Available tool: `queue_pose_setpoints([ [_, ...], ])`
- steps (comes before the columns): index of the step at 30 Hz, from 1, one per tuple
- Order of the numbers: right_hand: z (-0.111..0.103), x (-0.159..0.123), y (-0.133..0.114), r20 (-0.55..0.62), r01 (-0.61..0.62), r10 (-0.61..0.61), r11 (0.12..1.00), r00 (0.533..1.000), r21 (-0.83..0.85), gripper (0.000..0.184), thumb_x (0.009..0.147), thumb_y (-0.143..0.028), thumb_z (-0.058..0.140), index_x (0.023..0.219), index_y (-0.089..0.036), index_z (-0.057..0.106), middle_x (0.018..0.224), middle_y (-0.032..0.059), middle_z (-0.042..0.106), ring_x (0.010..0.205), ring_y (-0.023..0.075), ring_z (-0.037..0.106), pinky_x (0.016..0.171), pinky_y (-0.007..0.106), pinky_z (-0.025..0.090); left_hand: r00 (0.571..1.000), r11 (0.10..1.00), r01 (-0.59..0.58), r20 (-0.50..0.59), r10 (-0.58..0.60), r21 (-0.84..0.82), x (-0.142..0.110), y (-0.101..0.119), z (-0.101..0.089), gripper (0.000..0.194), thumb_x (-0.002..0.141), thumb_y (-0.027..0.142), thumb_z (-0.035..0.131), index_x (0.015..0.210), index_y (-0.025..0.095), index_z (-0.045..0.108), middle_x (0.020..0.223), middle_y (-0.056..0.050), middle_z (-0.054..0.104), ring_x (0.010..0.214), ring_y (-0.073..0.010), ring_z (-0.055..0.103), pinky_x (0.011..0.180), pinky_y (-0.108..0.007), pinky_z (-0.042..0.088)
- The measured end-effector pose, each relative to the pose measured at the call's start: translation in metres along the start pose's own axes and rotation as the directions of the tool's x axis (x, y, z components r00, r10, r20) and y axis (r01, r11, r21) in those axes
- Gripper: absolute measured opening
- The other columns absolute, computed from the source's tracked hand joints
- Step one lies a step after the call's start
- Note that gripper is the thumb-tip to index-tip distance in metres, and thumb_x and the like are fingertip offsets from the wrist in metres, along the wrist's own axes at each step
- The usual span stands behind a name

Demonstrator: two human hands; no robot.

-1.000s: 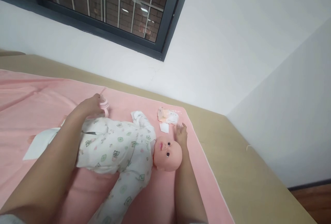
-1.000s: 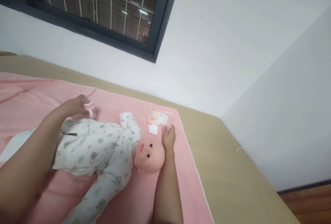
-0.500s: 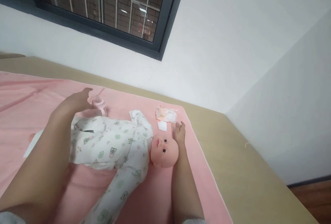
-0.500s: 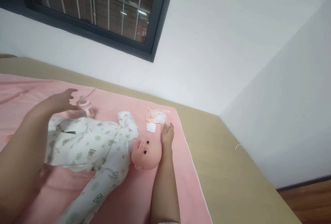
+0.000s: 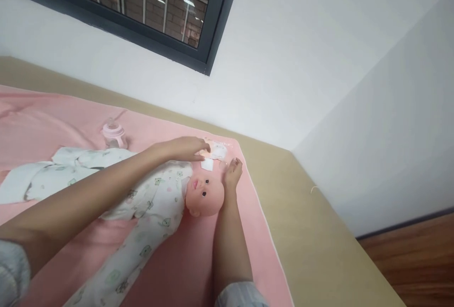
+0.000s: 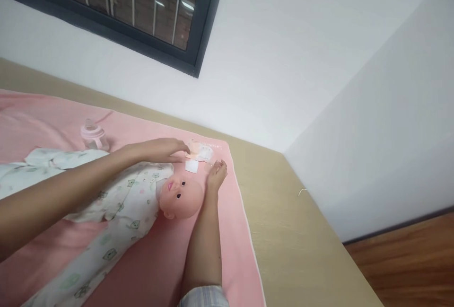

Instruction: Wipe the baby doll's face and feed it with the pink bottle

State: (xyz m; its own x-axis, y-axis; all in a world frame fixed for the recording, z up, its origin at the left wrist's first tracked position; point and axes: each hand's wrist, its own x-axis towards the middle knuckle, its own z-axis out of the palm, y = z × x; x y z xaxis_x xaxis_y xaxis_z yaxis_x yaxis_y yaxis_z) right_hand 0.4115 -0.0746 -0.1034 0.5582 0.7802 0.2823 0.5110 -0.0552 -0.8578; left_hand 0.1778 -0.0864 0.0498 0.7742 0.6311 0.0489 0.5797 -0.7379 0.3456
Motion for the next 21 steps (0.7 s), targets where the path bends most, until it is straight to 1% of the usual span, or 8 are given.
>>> queue_pose_setpoints([
  [2,-0.003,-0.003,-0.005,-0.034,0.019,-0.020,1.000,0.999,-0.013,0.062,0.089,-0.055,0.019,0.125,-0.012,0.045,0.126,0.0177,0.053,0.120,0.0247,0.046,0.100,0.036,0.037,0.982,0.987,-0.007,0.187,0.038,-0.162,0.022,0.007,0.010,0.038,0.084,0.036,0.047,0.116,0.018,0.058,0.116,-0.011,0.061,0.103,-0.0266,0.057,0.087,-0.034,0.043],
  [5,-0.006,-0.007,-0.010,-0.067,0.054,-0.058,0.997,0.996,-0.049,0.059,0.090,-0.053,0.018,0.121,-0.014,0.048,0.125,0.0166,0.053,0.122,0.0254,0.041,0.100,0.036,0.035,0.928,0.961,0.057,0.369,0.048,-0.269,0.048,0.009,0.027,0.039,0.084,0.045,0.045,0.103,0.017,0.064,0.103,-0.011,0.067,0.091,-0.0254,0.061,0.082,-0.034,0.047],
  [8,-0.006,-0.009,-0.013,-0.093,0.097,-0.100,0.995,0.991,-0.038,0.056,0.090,-0.052,0.019,0.114,-0.013,0.053,0.119,0.0172,0.056,0.120,0.0278,0.041,0.098,0.039,0.035,0.836,0.920,0.208,0.549,0.009,-0.333,0.067,0.003,0.047,0.050,0.083,0.053,0.038,0.099,0.017,0.068,0.094,-0.011,0.070,0.082,-0.0258,0.064,0.073,-0.034,0.052],
  [11,-0.004,-0.011,-0.013,-0.118,0.166,-0.164,0.986,0.979,0.014,0.054,0.090,-0.052,0.023,0.107,-0.012,0.056,0.108,0.0171,0.060,0.113,0.0286,0.044,0.096,0.041,0.036,0.741,0.863,0.344,0.671,-0.006,-0.371,0.075,-0.002,0.062,0.058,0.081,0.058,0.034,0.098,0.017,0.070,0.088,-0.011,0.071,0.083,-0.0273,0.065,0.071,-0.035,0.053],
  [13,-0.002,-0.013,-0.014,-0.118,0.221,-0.217,0.975,0.969,0.025,0.053,0.090,-0.051,0.024,0.104,-0.013,0.058,0.106,0.0160,0.061,0.111,0.0274,0.045,0.096,0.041,0.035,0.709,0.826,0.395,0.706,0.004,-0.402,0.075,-0.002,0.068,0.059,0.078,0.060,0.036,0.100,0.017,0.070,0.089,-0.011,0.071,0.089,-0.0282,0.065,0.074,-0.034,0.053],
  [17,-0.004,-0.017,-0.018,-0.121,0.309,-0.306,0.951,0.944,0.009,0.049,0.092,-0.046,0.023,0.100,-0.015,0.061,0.106,0.0146,0.061,0.113,0.0253,0.045,0.098,0.041,0.035,0.706,0.775,0.435,0.708,0.022,-0.458,0.071,0.001,0.072,0.058,0.072,0.061,0.045,0.102,0.018,0.069,0.097,-0.011,0.070,0.099,-0.0299,0.061,0.080,-0.035,0.052],
  [19,-0.006,-0.019,-0.020,-0.135,0.366,-0.362,0.930,0.922,0.006,0.047,0.093,-0.042,0.023,0.095,-0.016,0.061,0.103,0.0131,0.062,0.114,0.0242,0.046,0.097,0.040,0.036,0.729,0.765,0.424,0.684,0.030,-0.485,0.069,0.002,0.071,0.056,0.071,0.061,0.045,0.099,0.019,0.069,0.097,-0.010,0.070,0.099,-0.0299,0.061,0.080,-0.035,0.051],
  [21,-0.008,-0.020,-0.023,-0.145,0.445,-0.439,0.895,0.886,0.010,0.044,0.093,-0.038,0.023,0.090,-0.017,0.062,0.095,0.0108,0.063,0.113,0.0230,0.047,0.095,0.038,0.038,0.774,0.764,0.386,0.633,0.037,-0.517,0.067,0.003,0.068,0.053,0.072,0.060,0.045,0.093,0.019,0.069,0.093,-0.009,0.069,0.096,-0.0293,0.061,0.079,-0.035,0.051],
])
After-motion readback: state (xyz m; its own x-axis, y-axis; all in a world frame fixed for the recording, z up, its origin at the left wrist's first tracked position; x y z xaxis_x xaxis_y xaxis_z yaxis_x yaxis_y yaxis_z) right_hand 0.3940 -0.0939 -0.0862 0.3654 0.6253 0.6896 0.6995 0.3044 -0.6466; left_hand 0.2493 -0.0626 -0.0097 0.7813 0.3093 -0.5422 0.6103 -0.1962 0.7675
